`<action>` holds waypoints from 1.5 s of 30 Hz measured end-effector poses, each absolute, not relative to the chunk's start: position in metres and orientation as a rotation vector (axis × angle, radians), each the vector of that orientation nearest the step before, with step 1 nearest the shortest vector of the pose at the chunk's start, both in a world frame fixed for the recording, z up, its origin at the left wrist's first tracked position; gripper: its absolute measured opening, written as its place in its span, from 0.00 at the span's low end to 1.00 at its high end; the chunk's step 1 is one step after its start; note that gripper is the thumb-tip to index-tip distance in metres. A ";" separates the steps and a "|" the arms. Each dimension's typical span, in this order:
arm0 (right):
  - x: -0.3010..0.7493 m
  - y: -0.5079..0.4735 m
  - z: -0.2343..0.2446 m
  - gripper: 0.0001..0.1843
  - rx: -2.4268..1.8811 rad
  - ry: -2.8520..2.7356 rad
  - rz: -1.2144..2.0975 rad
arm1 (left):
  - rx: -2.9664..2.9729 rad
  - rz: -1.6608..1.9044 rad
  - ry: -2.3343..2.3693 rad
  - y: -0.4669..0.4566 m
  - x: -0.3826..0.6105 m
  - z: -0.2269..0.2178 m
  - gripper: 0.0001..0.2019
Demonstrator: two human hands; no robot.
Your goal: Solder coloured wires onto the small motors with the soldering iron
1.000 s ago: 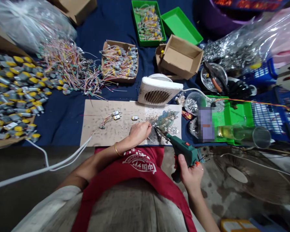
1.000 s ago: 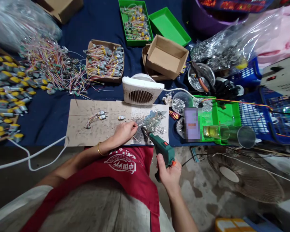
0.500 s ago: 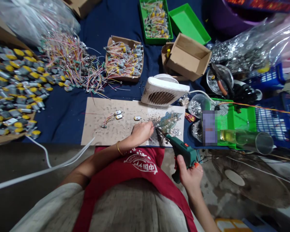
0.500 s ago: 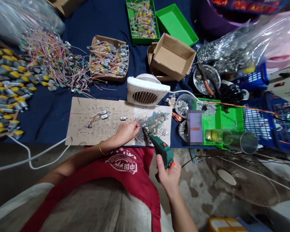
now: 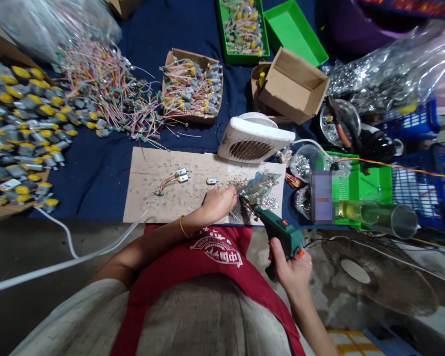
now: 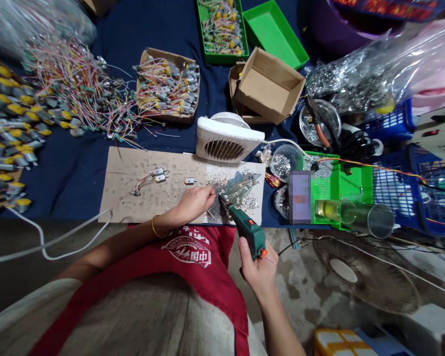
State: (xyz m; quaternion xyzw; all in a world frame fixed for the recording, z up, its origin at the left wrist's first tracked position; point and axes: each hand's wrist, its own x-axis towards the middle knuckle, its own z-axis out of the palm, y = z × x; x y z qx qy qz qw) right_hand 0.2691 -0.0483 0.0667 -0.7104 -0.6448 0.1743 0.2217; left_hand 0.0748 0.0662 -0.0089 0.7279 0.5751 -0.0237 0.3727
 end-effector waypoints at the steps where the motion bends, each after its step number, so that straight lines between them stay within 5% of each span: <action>1: 0.269 -0.048 0.068 0.26 -1.948 -1.800 0.477 | 1.867 -0.065 1.472 0.067 0.075 -0.008 0.14; 17: 0.256 -0.042 0.076 0.06 -1.638 -2.044 0.366 | 1.853 -0.037 1.456 0.067 0.075 -0.012 0.13; 45: 0.275 -0.057 0.076 0.24 -1.904 -1.794 0.349 | 1.849 -0.032 1.463 0.070 0.073 -0.001 0.13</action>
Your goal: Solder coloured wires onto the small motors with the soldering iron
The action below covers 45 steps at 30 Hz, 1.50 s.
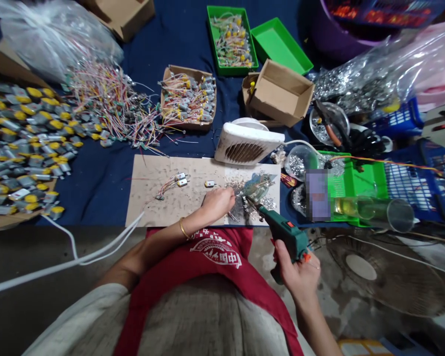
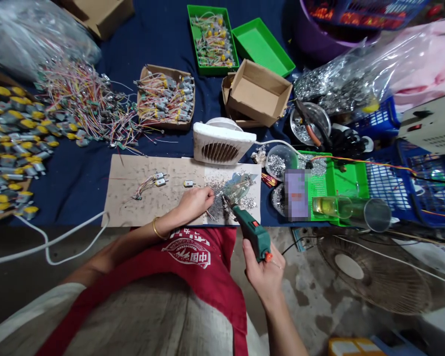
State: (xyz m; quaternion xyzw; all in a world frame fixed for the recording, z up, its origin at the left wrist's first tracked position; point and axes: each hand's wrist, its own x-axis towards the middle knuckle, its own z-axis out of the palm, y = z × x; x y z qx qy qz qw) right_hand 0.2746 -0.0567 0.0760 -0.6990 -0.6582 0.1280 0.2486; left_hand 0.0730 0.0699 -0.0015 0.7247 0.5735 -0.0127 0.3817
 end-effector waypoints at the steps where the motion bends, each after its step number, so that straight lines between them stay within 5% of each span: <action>1: 0.275 -0.057 0.076 0.24 -1.907 -1.789 0.348 | 1.849 -0.029 1.466 0.070 0.073 -0.002 0.12; 26: 0.277 -0.060 0.076 0.24 -1.898 -1.751 0.327 | 1.839 0.006 1.475 0.068 0.073 -0.002 0.11; 35: 0.287 -0.075 0.068 0.32 -2.166 -1.356 0.573 | 1.939 0.108 1.402 0.044 0.069 -0.011 0.09; 45: 0.298 -0.079 0.064 0.29 -2.183 -1.071 0.568 | 2.120 0.294 1.327 0.021 0.051 0.001 0.12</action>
